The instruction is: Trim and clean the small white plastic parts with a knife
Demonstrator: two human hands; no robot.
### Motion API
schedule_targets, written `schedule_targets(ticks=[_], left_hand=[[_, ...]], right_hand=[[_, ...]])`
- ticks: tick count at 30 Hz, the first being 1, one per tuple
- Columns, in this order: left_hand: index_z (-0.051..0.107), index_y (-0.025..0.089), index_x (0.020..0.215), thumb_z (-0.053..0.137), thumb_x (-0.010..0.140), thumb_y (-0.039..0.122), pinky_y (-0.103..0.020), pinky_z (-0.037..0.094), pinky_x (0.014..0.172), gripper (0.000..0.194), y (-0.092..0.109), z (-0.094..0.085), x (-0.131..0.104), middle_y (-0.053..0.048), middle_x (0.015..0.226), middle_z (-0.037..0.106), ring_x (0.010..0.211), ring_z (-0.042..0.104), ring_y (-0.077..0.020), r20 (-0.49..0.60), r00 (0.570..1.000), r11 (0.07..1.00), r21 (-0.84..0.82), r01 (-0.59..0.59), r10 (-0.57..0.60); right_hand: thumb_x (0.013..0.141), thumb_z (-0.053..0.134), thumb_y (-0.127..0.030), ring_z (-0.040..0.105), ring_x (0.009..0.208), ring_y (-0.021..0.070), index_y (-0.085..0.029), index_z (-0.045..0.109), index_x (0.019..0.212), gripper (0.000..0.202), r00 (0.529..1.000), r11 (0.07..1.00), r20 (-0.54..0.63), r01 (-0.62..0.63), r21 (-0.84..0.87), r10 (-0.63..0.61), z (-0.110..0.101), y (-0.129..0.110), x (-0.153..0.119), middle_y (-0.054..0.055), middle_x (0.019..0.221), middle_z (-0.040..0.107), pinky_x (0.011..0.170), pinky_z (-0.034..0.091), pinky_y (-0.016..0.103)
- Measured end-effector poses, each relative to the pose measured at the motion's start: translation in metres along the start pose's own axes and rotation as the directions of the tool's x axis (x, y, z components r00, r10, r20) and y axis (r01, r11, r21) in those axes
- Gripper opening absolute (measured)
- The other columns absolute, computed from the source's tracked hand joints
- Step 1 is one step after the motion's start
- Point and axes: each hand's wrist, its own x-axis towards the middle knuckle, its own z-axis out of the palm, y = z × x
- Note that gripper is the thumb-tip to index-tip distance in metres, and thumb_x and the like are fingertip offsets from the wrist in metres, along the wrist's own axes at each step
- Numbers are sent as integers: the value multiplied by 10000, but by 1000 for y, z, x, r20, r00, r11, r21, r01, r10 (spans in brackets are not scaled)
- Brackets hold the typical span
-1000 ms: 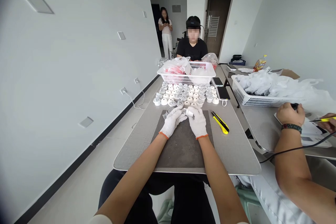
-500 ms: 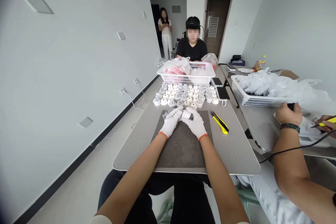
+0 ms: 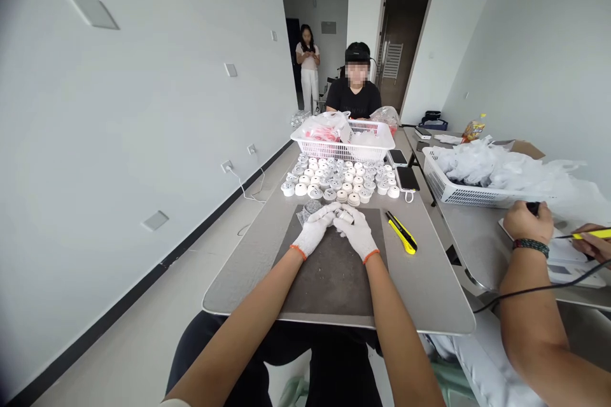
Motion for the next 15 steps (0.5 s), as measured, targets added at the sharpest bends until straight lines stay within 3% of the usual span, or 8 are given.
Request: schedule_targets(ticks=[4,6,7,9,13,15], left_hand=[[768,199,1145,777,791,322,-446,421,1167,374,4,1,-1,-91,1264,722,1213,643,-265,-4,1000,1000,-5,17,-17],[776,209,1127,783,790,327,-431,416,1175,358,6,3,-2,-81,1264,723,1230,634,-263,-28,1000,999,38,8,-7],[780,212,1110,782,792,322,-425,421,1172,337,6,4,-3,-77,1251,729,1223,639,-260,-40,999,999,52,3,-1],[786,216,1081,776,797,305,-426,442,1154,297,8,5,-3,-74,1213,744,1189,656,-256,-52,999,998,61,-4,8],[785,209,1054,764,809,277,-442,432,1160,255,12,6,-4,-81,1198,747,1188,655,-260,-68,998,995,98,-6,13],[783,205,1054,756,814,262,-446,408,1179,248,14,6,-4,-83,1216,740,1213,642,-262,-66,998,993,120,-13,21]], right_hand=[[931,513,-577,700,1064,269,-382,659,1292,436,997,1000,72,17,-8,-17,17,-10,8,-15,1095,727,882,604,395],[889,552,-566,711,1048,275,-376,663,1273,443,996,1000,87,13,-29,-11,0,-11,9,-24,1083,737,863,619,394],[876,565,-555,710,1058,277,-374,668,1252,429,997,999,79,8,-47,-4,-24,-9,9,-26,1090,738,863,623,390],[857,588,-532,693,1112,284,-376,676,1211,396,1000,996,29,8,-83,-6,-102,1,9,-28,1125,732,890,622,388],[831,604,-561,632,1236,295,-416,662,1218,417,985,990,-90,143,-13,-144,-298,39,12,-44,1224,699,986,591,390],[865,519,-621,586,1303,279,-449,642,1246,436,976,986,-144,168,12,-164,-355,61,13,-61,1313,658,1033,557,368]])
